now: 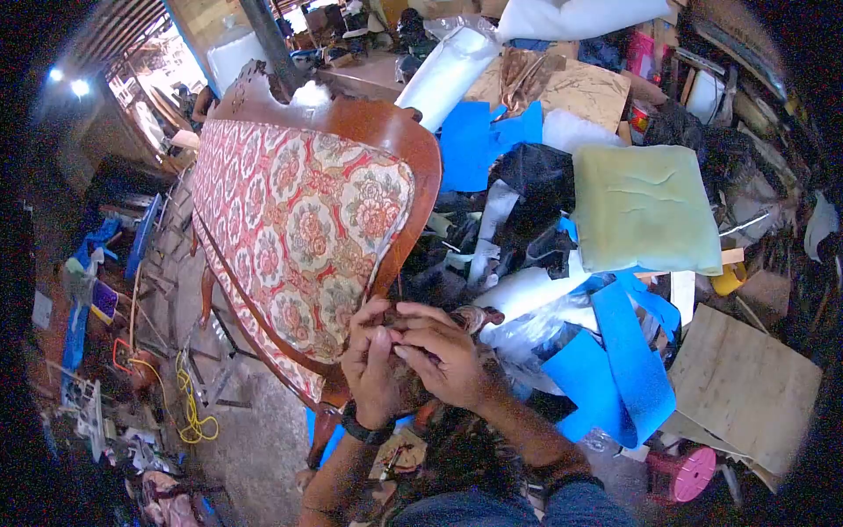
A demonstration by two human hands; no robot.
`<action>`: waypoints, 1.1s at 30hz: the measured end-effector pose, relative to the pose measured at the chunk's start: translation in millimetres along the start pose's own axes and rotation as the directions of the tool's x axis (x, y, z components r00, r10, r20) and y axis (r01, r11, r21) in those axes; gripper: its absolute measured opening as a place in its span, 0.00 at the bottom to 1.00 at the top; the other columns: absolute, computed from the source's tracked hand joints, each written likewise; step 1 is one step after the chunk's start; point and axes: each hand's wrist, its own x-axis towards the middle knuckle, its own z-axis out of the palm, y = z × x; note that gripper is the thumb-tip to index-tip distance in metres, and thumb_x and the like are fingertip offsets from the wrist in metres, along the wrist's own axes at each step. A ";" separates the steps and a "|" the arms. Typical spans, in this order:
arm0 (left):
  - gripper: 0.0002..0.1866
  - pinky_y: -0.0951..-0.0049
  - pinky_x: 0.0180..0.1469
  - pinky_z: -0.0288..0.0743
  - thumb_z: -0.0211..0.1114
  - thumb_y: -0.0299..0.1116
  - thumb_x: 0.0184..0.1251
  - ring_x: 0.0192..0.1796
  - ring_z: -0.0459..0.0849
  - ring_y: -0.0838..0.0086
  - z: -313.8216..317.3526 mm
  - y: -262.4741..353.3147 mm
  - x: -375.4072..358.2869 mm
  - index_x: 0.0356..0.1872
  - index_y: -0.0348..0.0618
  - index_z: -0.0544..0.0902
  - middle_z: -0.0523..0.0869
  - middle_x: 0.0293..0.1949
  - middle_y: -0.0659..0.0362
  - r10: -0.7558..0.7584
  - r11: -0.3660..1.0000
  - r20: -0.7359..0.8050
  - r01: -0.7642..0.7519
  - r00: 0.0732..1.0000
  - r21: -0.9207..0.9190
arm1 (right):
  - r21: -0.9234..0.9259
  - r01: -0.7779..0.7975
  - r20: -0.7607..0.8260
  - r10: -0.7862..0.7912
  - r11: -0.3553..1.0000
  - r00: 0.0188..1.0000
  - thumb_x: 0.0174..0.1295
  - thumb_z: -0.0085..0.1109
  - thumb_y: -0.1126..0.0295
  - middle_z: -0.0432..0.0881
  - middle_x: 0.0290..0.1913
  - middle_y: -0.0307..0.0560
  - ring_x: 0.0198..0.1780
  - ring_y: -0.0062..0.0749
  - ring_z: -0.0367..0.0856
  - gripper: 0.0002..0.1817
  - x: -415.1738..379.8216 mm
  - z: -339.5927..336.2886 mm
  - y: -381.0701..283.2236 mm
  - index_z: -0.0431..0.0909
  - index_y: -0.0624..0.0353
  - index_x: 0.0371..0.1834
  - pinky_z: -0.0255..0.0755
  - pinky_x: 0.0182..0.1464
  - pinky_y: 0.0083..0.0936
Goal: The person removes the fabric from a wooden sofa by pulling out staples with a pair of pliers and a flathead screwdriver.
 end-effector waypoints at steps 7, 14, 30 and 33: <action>0.10 0.43 0.81 0.55 0.64 0.36 0.76 0.76 0.75 0.53 16.8 11.4 22.9 0.46 0.40 0.86 0.85 0.62 0.49 0.313 0.821 0.598 -0.527 0.738 0.220 | 0.691 -0.342 -0.050 0.513 0.638 0.857 0.75 0.62 0.73 0.78 0.39 0.40 0.42 0.30 0.81 0.06 -60.5 -28.4 -20.8 0.77 0.57 0.50 0.77 0.46 0.32; 0.15 0.54 0.77 0.70 0.73 0.45 0.69 0.52 0.84 0.62 -18.8 -9.1 44.0 0.36 0.44 0.84 0.82 0.40 0.56 0.339 0.404 0.870 -0.890 0.359 0.210 | 0.652 -0.505 -0.235 0.785 0.565 0.573 0.74 0.62 0.65 0.69 0.26 0.37 0.24 0.26 0.69 0.09 -184.2 -173.1 16.6 0.72 0.50 0.39 0.68 0.27 0.31; 0.10 0.53 0.43 0.72 0.70 0.32 0.73 0.39 0.78 0.49 -39.2 -86.3 -55.4 0.33 0.40 0.81 0.77 0.33 0.48 0.119 0.879 0.425 -0.294 0.897 0.376 | 0.157 -0.987 -0.634 0.769 0.019 -0.086 0.73 0.62 0.64 0.78 0.29 0.43 0.27 0.31 0.77 0.10 -451.0 -266.3 91.4 0.76 0.60 0.44 0.74 0.27 0.32; 0.09 0.53 0.46 0.73 0.69 0.30 0.74 0.41 0.80 0.46 -19.0 -88.7 -65.3 0.34 0.37 0.81 0.78 0.33 0.48 0.035 0.930 0.404 -0.177 0.914 0.321 | 0.054 -0.992 -0.637 0.769 0.116 0.056 0.73 0.62 0.63 0.80 0.30 0.44 0.28 0.31 0.79 0.12 -415.4 -254.1 112.9 0.76 0.61 0.44 0.75 0.28 0.32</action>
